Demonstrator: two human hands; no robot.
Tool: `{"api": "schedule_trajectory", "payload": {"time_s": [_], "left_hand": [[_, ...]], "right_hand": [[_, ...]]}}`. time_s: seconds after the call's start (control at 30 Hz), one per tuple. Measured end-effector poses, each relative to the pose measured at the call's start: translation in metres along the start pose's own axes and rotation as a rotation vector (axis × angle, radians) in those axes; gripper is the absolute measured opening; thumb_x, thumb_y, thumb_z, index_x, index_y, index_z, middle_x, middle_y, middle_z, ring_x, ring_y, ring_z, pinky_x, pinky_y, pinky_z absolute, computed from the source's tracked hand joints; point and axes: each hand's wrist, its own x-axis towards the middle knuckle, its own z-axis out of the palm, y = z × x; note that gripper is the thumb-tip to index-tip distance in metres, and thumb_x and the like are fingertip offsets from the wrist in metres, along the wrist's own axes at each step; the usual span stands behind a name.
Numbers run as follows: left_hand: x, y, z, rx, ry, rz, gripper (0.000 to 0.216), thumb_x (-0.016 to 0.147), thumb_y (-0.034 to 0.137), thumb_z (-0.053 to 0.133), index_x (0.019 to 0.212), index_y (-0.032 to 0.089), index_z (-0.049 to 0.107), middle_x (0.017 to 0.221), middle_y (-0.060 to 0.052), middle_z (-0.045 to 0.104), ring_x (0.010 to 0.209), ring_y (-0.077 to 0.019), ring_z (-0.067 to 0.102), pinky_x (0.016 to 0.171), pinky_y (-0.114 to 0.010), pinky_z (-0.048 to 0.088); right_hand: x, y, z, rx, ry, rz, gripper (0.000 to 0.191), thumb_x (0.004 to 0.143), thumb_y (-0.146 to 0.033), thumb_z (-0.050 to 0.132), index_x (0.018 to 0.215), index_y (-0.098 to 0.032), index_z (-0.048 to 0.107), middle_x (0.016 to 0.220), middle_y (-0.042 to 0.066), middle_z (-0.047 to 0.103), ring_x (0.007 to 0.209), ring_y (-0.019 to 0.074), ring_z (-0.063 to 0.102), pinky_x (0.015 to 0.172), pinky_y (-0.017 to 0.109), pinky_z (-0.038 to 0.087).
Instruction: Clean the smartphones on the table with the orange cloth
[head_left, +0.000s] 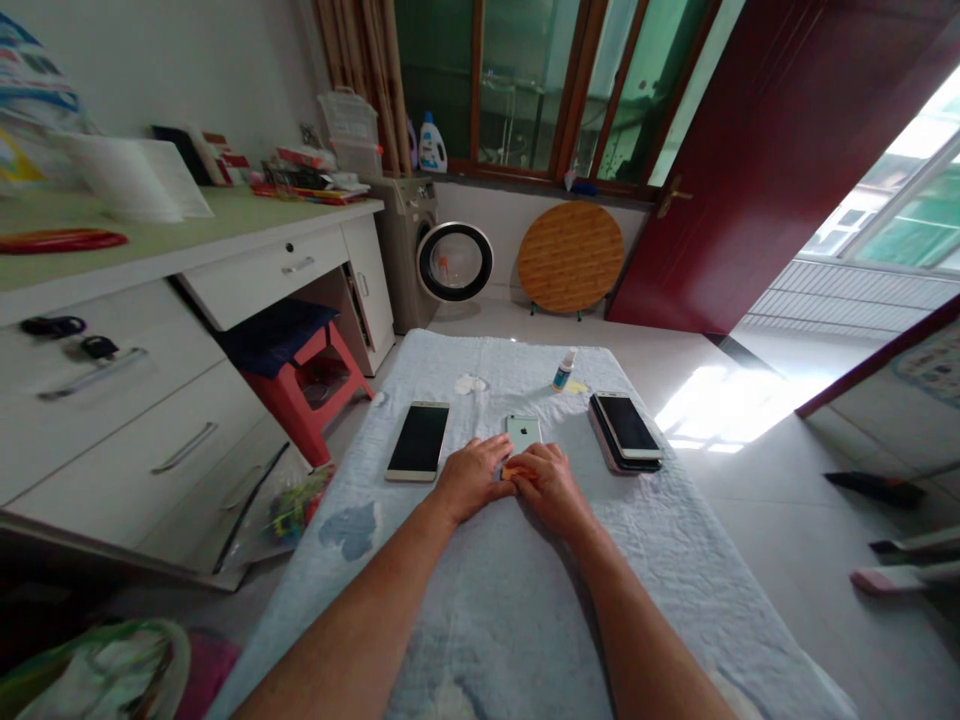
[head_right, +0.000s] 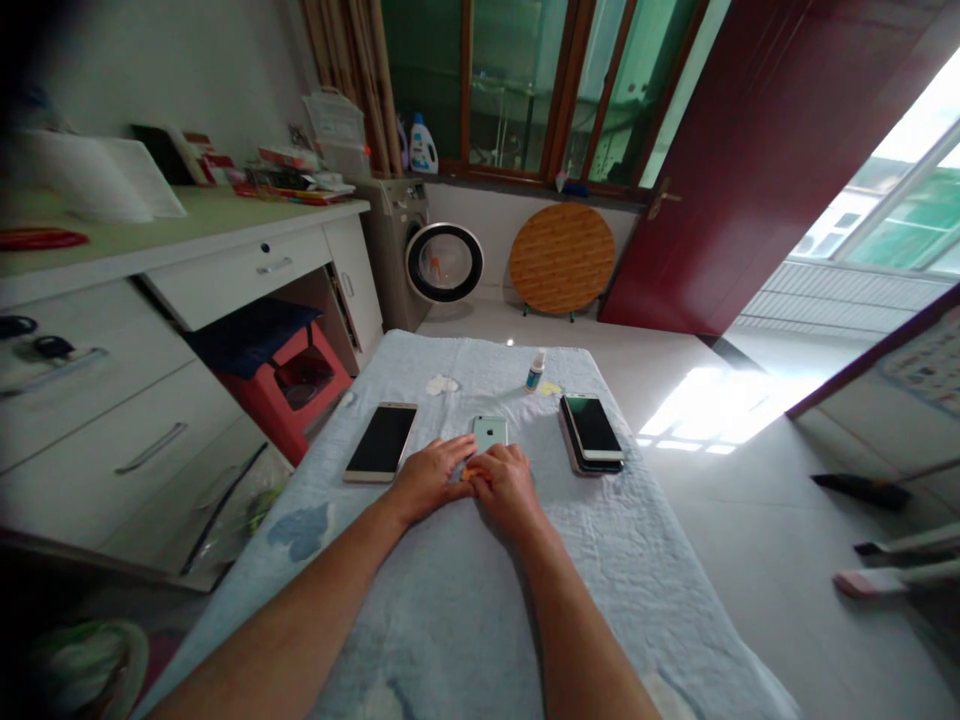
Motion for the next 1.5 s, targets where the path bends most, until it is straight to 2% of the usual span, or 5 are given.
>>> {"api": "schedule_trajectory", "payload": {"time_s": [0.43,0.83,1.1,1.33,1.5], "left_hand": [[0.003,-0.004,0.000,-0.016,-0.002,-0.014,0.059,0.081,0.051,0.064,0.132,0.024,0.052,0.145,-0.004,0.047,0.126,-0.0240,0.049,0.106,-0.036,0.038],[0.007,-0.004,-0.003,-0.042,-0.002,-0.010,0.056,0.082,0.053,0.061,0.129,0.023,0.055,0.141,-0.005,0.051,0.124,-0.0238,0.050,0.104,-0.035,0.040],[0.006,0.002,-0.005,-0.043,0.006,-0.046,0.056,0.078,0.050,0.067,0.128,0.026,0.056,0.141,-0.003,0.051,0.123,-0.0249,0.051,0.102,-0.036,0.041],[0.007,0.000,0.000,-0.012,0.020,-0.033,0.054,0.081,0.041,0.065,0.131,0.026,0.053,0.141,-0.003,0.051,0.120,-0.0241,0.053,0.101,-0.035,0.043],[0.007,-0.001,-0.002,-0.013,0.005,-0.031,0.057,0.082,0.055,0.061,0.130,0.025,0.054,0.141,-0.004,0.051,0.122,-0.0248,0.052,0.103,-0.036,0.041]], "right_hand": [[-0.008,0.023,-0.031,-0.044,-0.102,0.132,0.023,0.071,-0.007,0.058,0.083,-0.022,0.071,0.084,0.002,0.060,0.089,0.0189,0.047,0.080,0.029,0.030],[0.002,0.001,0.002,-0.050,-0.025,0.065,0.020,0.080,-0.014,0.057,0.090,-0.024,0.071,0.092,0.003,0.061,0.092,0.0189,0.049,0.082,0.030,0.032],[0.020,0.001,-0.023,-0.025,-0.235,0.030,0.019,0.073,-0.008,0.058,0.083,-0.019,0.070,0.083,0.003,0.062,0.081,0.0154,0.055,0.075,0.025,0.037],[0.020,-0.001,-0.005,0.015,-0.130,-0.047,0.021,0.075,-0.007,0.053,0.081,-0.019,0.069,0.083,0.003,0.060,0.082,0.0156,0.053,0.078,0.026,0.037],[0.016,0.009,-0.017,0.032,-0.205,-0.044,0.020,0.075,-0.009,0.056,0.085,-0.020,0.070,0.084,0.003,0.061,0.085,0.0165,0.053,0.081,0.028,0.036]]}}
